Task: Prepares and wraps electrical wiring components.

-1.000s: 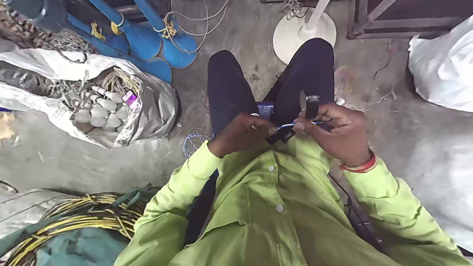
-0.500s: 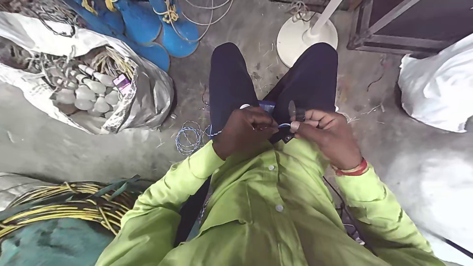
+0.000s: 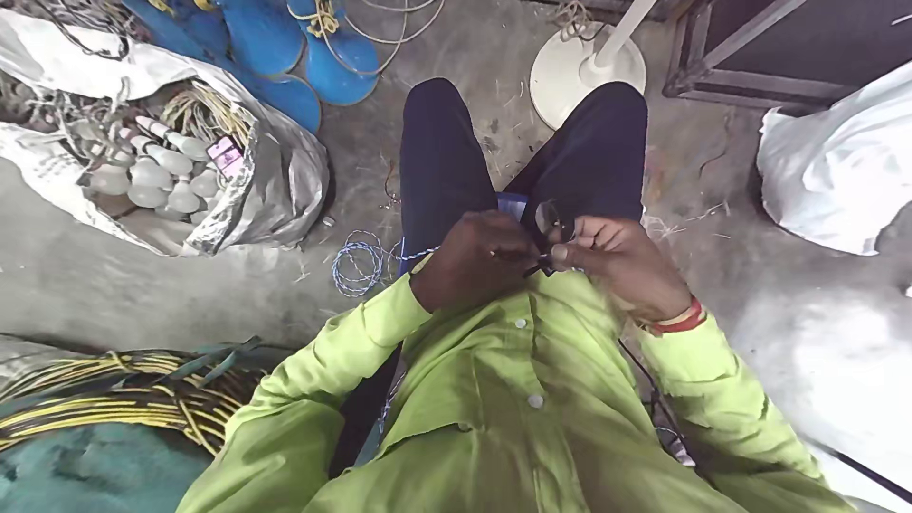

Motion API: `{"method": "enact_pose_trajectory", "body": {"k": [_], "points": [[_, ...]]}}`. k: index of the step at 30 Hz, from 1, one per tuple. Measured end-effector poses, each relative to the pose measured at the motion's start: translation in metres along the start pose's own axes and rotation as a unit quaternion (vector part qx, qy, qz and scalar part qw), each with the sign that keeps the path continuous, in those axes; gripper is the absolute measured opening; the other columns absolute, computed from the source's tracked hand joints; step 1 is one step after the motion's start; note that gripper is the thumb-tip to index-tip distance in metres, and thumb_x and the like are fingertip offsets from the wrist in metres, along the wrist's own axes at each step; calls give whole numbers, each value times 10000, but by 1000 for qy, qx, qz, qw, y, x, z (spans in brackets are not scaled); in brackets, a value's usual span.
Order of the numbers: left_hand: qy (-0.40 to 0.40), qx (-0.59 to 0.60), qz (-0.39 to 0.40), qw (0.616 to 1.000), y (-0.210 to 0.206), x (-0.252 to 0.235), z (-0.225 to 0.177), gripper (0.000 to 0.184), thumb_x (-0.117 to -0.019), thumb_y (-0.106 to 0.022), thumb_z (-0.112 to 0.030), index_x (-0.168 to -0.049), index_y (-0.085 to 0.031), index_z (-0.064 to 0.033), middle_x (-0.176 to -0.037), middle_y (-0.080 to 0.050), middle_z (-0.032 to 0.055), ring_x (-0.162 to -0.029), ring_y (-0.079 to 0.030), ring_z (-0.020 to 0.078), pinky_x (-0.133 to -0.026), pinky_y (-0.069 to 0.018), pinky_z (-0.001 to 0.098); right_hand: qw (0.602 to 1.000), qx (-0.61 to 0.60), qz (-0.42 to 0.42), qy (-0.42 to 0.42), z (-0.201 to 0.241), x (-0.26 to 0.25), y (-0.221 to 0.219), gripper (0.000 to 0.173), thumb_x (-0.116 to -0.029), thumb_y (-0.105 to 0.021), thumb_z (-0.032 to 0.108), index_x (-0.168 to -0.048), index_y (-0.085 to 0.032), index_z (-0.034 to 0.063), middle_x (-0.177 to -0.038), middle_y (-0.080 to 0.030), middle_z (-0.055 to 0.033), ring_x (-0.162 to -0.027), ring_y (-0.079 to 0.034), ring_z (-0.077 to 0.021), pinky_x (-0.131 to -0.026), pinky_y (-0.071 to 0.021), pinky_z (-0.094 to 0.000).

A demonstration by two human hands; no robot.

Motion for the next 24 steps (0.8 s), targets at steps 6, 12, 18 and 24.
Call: {"method": "enact_pose_trajectory", "body": {"k": [6, 12, 18, 24], "points": [[-240, -178, 81, 951, -31, 12, -40, 146, -955, -646, -85, -921, -775, -24, -1058, -737, 139, -1066, -664, 277, -979, -497, 419, 997, -8, 28, -68, -6, -13, -14, 148, -923, -615, -69, -849, -634, 57, -650, -646, 32, -557, -589, -12, -518, -499, -173], [-305, -197, 13, 932, -33, 20, -46, 110, -951, -682, -63, -989, -754, 11, -1074, -721, 175, -1097, -663, 300, -1002, -519, 407, 994, 93, 39, -42, 8, -17, -24, 181, -927, -601, -83, -791, -630, 33, -586, -562, -9, -465, -495, -46, -440, -425, -207], [-174, -143, -162, 961, -6, 19, -33, 121, -888, -772, -110, -905, -731, 2, -932, -750, 128, -878, -729, 168, -805, -616, 310, 995, -28, -75, 54, 11, -12, -12, 63, -938, -680, 23, -1001, -687, 21, -803, -699, 11, -683, -643, -28, -622, -552, -198], [114, 104, -182, 971, 17, 7, 13, 97, -951, -696, -57, -976, -762, 10, -790, -728, 43, -601, -627, 67, -558, -549, 231, 949, -31, -116, 292, 37, 11, -5, 306, -868, -769, 30, -1155, -672, -17, -1099, -748, -65, -948, -737, -137, -841, -640, -299]]}}
Point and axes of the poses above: each hand's wrist, its own x-axis away from the middle knuckle, its own y-axis out of the back of the hand, z = x × y, the point moved 9 cm from there along -x, towards the middle knuckle
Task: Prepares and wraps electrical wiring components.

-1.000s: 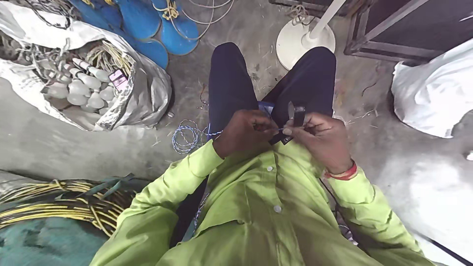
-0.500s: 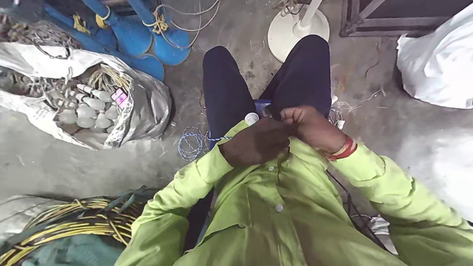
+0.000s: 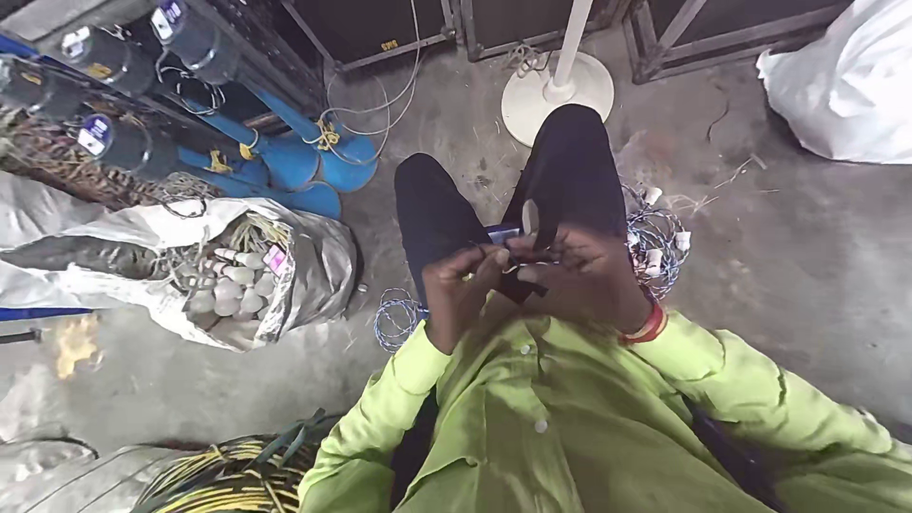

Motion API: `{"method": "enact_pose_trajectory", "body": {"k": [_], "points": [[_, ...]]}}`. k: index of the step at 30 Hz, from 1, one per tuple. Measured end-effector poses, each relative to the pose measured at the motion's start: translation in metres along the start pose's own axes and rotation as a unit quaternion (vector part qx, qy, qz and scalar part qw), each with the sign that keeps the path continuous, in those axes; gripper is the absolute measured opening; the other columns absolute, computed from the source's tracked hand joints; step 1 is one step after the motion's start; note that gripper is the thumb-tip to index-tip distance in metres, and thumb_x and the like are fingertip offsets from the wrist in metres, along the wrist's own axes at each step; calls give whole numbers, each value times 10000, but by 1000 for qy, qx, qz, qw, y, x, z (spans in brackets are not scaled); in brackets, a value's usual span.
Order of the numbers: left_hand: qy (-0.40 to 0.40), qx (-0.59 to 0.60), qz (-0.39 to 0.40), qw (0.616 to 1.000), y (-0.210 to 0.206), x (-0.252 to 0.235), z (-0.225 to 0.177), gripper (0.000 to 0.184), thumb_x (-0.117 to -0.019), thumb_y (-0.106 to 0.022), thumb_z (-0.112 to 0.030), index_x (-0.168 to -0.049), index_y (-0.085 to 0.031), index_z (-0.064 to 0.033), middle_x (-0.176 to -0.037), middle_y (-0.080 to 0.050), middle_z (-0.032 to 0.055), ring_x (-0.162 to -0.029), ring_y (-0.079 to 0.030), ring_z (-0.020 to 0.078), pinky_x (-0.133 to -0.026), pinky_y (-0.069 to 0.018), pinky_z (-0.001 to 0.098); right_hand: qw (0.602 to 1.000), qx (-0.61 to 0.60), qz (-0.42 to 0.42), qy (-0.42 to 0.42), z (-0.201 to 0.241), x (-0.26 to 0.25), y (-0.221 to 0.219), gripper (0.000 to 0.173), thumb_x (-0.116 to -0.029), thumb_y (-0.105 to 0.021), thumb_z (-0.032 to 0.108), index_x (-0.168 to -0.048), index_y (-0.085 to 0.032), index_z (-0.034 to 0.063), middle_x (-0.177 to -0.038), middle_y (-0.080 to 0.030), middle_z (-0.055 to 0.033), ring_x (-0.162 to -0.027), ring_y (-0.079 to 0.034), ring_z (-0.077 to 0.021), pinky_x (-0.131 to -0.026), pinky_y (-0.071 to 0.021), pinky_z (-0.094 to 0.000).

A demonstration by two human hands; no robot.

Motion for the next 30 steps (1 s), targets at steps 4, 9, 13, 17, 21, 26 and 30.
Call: {"method": "enact_pose_trajectory", "body": {"k": [4, 9, 13, 17, 21, 26, 30], "points": [[49, 71, -8, 996, -2, -2, 6, 122, -968, -670, -54, -1004, -779, -15, -831, -752, 39, -654, -665, 65, -609, -577, 236, 997, 60, -39, 3, -4, 4, -4, 246, -842, -813, 46, -1056, -705, -14, -949, -764, -28, -815, -732, -79, -729, -639, -249], [4, 50, -20, 999, -5, 0, 7, 103, -961, -673, -36, -976, -771, -6, -748, -700, 8, -549, -543, 16, -504, -476, 184, 996, 43, -52, -52, -15, 5, -8, 205, -884, -762, 72, -1068, -687, 20, -889, -737, 7, -722, -697, -50, -646, -617, -224], [50, 92, -13, 994, -9, -2, 12, 136, -983, -658, -87, -970, -778, -24, -784, -725, 28, -613, -624, 57, -566, -537, 215, 994, 9, -83, -71, -15, 9, -7, 228, -867, -766, 23, -1075, -674, 25, -934, -736, 6, -784, -711, -66, -706, -633, -248], [42, 113, 19, 993, -12, -12, 15, 226, -1039, -565, -113, -1038, -762, -2, -928, -742, 51, -801, -673, 91, -744, -574, 280, 987, -51, -144, -51, -23, 8, 8, 165, -871, -730, -3, -1032, -708, 24, -947, -751, -26, -848, -719, -115, -787, -628, -310], [93, 158, -39, 982, 1, -18, 21, 360, -1029, -557, -48, -1369, -562, 72, -1070, -728, 133, -948, -715, 194, -870, -606, 373, 987, -32, -151, -49, -22, 5, 13, 158, -857, -748, -15, -1011, -718, 3, -952, -764, -25, -843, -725, -95, -763, -625, -267], [170, 202, -88, 961, 13, -16, 28, 380, -1097, -419, -149, -1427, -530, 4, -947, -730, 91, -832, -724, 177, -810, -623, 365, 990, 21, -133, -40, -18, 3, 11, 161, -869, -748, 2, -1026, -714, -2, -941, -759, -28, -787, -711, -80, -721, -621, -251], [131, 41, 38, 990, 8, -17, 14, 397, -1084, -396, -117, -1432, -568, -32, -785, -637, 47, -662, -607, 116, -659, -561, 292, 991, 59, -117, -37, -15, 8, 7, 173, -854, -748, -30, -1018, -713, 10, -928, -758, 2, -752, -695, -41, -686, -611, -221]]}}
Point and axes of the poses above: each hand's wrist, its own x-axis away from the middle knuckle, its own y-axis out of the back of the hand, z = x × y, the point moved 9 cm from there along -x, towards the middle knuckle
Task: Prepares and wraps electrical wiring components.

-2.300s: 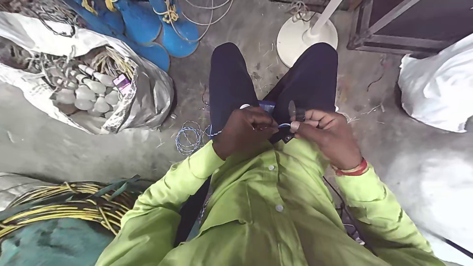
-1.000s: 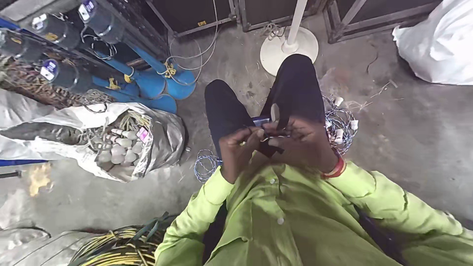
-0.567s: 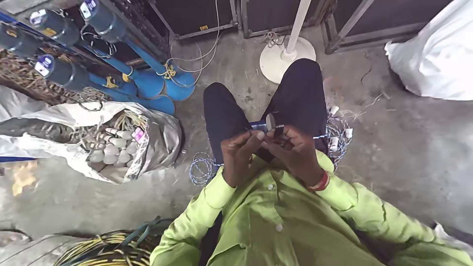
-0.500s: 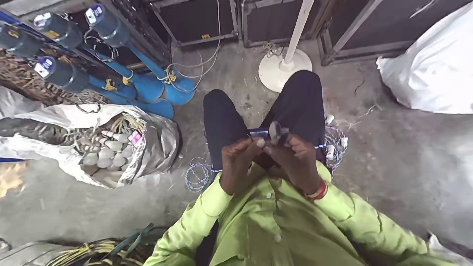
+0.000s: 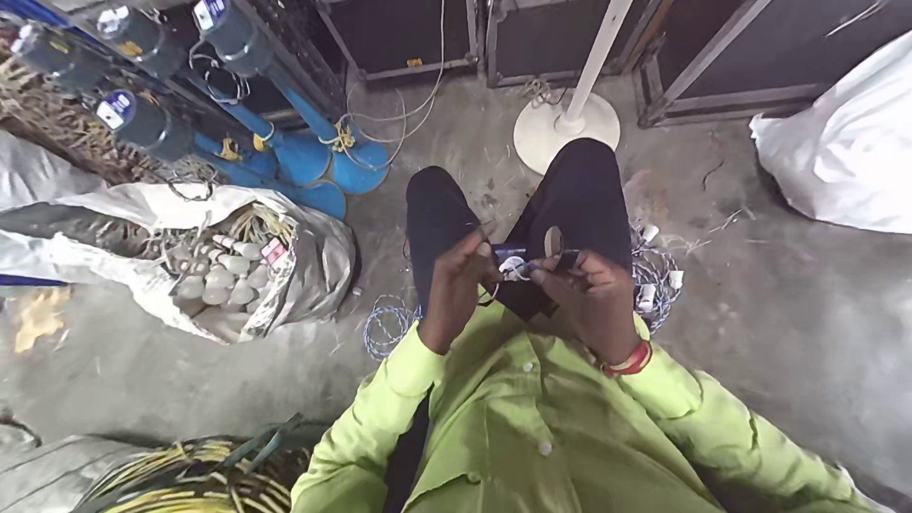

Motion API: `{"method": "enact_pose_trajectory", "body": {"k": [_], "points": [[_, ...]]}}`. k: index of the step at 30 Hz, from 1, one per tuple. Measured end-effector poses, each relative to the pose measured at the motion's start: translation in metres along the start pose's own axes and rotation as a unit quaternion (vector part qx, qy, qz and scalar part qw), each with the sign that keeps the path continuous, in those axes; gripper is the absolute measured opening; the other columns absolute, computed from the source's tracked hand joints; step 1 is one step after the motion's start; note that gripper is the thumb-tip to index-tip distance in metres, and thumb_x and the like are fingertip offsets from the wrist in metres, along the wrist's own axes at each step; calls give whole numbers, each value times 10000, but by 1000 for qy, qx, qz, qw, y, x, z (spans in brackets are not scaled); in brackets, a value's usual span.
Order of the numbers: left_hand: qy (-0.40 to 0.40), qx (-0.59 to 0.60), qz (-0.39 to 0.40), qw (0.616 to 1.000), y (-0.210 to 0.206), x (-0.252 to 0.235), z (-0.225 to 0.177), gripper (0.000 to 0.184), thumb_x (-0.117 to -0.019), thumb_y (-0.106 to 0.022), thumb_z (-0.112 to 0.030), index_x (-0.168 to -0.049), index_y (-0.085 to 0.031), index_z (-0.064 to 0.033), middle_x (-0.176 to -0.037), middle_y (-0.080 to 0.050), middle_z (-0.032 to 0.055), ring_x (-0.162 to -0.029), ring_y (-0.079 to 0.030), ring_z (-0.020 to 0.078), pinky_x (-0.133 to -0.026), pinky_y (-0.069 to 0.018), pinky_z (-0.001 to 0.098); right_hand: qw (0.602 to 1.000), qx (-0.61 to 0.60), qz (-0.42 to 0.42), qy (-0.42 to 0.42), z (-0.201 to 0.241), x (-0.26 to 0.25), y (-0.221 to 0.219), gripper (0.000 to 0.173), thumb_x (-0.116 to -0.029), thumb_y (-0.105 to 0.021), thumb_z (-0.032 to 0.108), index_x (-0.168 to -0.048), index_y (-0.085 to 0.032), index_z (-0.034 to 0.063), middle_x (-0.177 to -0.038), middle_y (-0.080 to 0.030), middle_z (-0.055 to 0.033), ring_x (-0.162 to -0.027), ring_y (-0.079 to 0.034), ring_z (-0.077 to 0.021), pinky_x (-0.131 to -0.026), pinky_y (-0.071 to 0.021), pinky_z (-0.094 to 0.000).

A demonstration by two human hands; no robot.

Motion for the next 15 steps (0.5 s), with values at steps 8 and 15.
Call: {"method": "enact_pose_trajectory", "body": {"k": [8, 15], "points": [[-139, -379, -69, 912, -6, 4, -33, 341, -1046, -570, -205, -1343, -681, -81, -854, -739, 85, -728, -689, 214, -686, -574, 436, 996, 64, 18, 50, 3, -1, 0, 146, -861, -754, 25, -1000, -715, 4, -921, -751, 7, -778, -686, -5, -698, -595, -190], [-102, -54, 53, 992, -8, -1, -29, 324, -1067, -479, -73, -1337, -634, 13, -884, -726, 63, -715, -664, 94, -655, -579, 259, 998, 40, 30, 29, 2, -3, -1, 129, -864, -752, 21, -985, -710, 34, -880, -742, 44, -712, -659, 16, -642, -576, -166]]}}
Point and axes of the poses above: each hand's wrist, its own x-axis away from the middle knuckle, its own y-axis out of the back of the hand, z = x × y, the point moved 9 cm from there along -x, towards the middle knuckle
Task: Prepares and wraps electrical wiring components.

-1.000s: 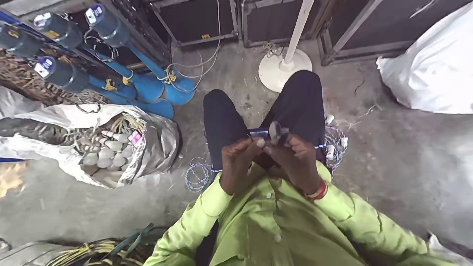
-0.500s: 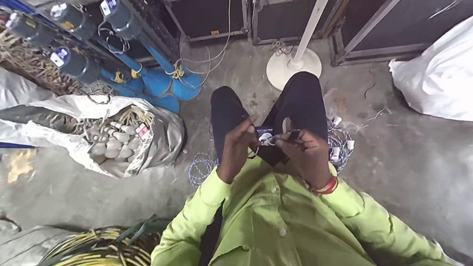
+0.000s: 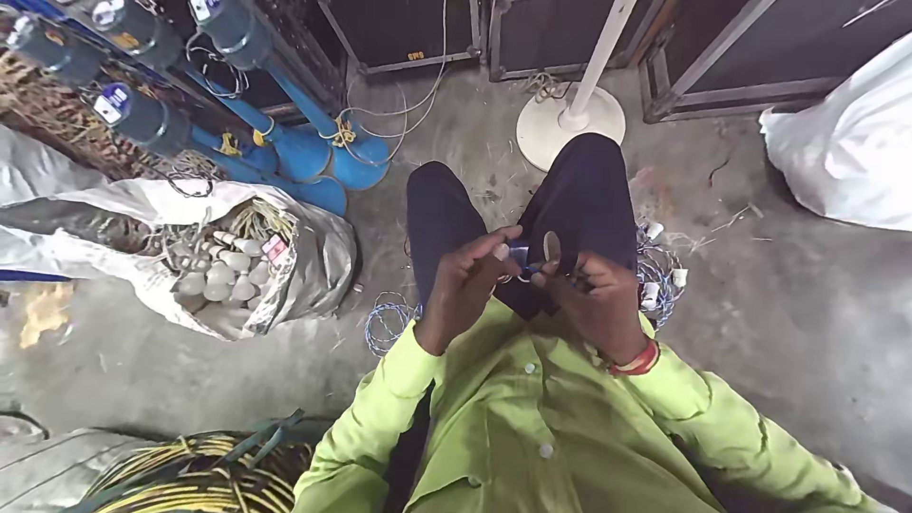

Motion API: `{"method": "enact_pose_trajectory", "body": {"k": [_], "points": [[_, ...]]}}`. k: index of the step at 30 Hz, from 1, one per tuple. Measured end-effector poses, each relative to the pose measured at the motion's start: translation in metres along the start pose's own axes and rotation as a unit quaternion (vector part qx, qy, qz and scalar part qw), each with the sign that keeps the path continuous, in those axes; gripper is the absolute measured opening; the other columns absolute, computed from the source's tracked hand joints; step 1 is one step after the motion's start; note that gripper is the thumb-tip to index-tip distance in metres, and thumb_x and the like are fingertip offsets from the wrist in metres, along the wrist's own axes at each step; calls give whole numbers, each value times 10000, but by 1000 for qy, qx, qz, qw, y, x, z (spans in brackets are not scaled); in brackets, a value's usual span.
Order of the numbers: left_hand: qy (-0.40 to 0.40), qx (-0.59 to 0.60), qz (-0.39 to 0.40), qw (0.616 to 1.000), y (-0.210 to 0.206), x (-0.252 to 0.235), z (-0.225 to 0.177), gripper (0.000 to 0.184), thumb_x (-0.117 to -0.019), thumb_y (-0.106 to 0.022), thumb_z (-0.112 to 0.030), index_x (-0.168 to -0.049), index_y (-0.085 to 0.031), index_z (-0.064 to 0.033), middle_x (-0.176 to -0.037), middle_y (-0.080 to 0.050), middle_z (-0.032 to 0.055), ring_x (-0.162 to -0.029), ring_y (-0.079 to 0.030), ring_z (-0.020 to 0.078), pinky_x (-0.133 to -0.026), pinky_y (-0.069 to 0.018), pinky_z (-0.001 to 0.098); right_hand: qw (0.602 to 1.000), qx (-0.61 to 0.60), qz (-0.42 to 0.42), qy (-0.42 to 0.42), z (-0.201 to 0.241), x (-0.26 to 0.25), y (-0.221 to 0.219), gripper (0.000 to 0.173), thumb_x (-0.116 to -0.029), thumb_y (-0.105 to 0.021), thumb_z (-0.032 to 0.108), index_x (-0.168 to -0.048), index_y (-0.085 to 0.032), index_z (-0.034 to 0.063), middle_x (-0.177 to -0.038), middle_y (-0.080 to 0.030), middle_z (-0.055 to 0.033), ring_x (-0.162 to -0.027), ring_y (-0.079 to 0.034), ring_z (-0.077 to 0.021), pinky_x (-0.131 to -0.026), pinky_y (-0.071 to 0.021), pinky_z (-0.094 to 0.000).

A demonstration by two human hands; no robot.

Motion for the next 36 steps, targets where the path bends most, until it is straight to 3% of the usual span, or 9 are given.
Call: {"method": "enact_pose_trajectory", "body": {"k": [3, 8, 10, 12, 14, 16, 18, 23, 36], "points": [[58, 152, -2, 987, 2, 2, 9, 278, -1052, -523, -49, -1275, -675, 17, -1033, -760, 122, -851, -729, 148, -778, -616, 306, 999, -25, 11, -21, -2, 0, 2, 155, -861, -754, 4, -1002, -703, 45, -900, -742, 42, -715, -660, -1, -653, -578, -180], [139, 262, -10, 955, 3, 4, 23, 219, -1002, -597, -36, -1168, -740, -33, -999, -773, 90, -842, -743, 136, -796, -624, 296, 998, -54, 28, -11, -1, -3, 8, 178, -841, -761, -13, -998, -708, 53, -925, -751, 26, -757, -686, -34, -681, -600, -209], [116, 164, -12, 980, 6, 6, 15, 204, -967, -653, 1, -1148, -746, -8, -978, -770, 87, -817, -734, 121, -759, -625, 282, 999, -38, 32, 21, 2, -2, 7, 170, -843, -770, 1, -999, -714, 43, -939, -756, 27, -781, -692, -26, -707, -605, -206], [46, -29, -44, 998, 12, 8, 0, 190, -926, -730, -19, -1111, -771, -31, -924, -776, 47, -723, -716, 68, -657, -617, 234, 998, -8, 27, 55, 5, 1, 6, 146, -851, -774, 28, -988, -722, 26, -933, -758, 20, -797, -698, -19, -712, -606, -200], [-19, -230, -97, 968, 16, 11, -12, 166, -928, -753, -106, -1088, -797, -97, -895, -774, 9, -701, -694, 44, -644, -594, 242, 997, 18, 18, 73, 7, 2, 6, 130, -861, -768, 41, -980, -723, 14, -937, -760, 3, -823, -709, -30, -733, -616, -214], [-79, -363, -119, 921, 11, 13, -21, 164, -950, -710, -126, -1077, -807, -91, -893, -781, 58, -782, -736, 141, -743, -607, 350, 996, 32, 6, 84, 9, 3, 6, 116, -864, -766, 37, -964, -716, 7, -939, -759, -12, -837, -716, -42, -745, -620, -224], [-127, -434, -113, 885, 1, 14, -27, 172, -955, -677, -114, -1058, -807, -67, -820, -757, 105, -754, -728, 238, -714, -589, 428, 995, 44, 3, 94, 11, 3, 6, 118, -862, -765, 36, -963, -715, 0, -950, -757, -28, -859, -720, -56, -763, -621, -236], [-188, -502, -74, 841, -23, 15, -31, 192, -947, -668, -134, -1073, -794, -63, -767, -706, 103, -698, -676, 264, -634, -532, 416, 994, 52, -6, 99, 12, 4, 7, 115, -859, -768, 30, -958, -716, 1, -981, -758, -42, -904, -727, -81, -801, -625, -262], [-206, -426, -39, 880, -28, 17, -33, 147, -929, -676, -112, -999, -794, -59, -808, -696, 91, -753, -651, 243, -669, -526, 371, 995, 69, -30, 69, 12, 2, 11, 143, -851, -767, 25, -979, -710, 0, -946, -750, -26, -858, -713, -65, -793, -616, -256]]}}
Point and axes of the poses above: each hand's wrist, its own x-axis away from the middle knuckle, its own y-axis out of the back of the hand, z = x × y, the point moved 9 cm from there along -x, towards the middle knuckle
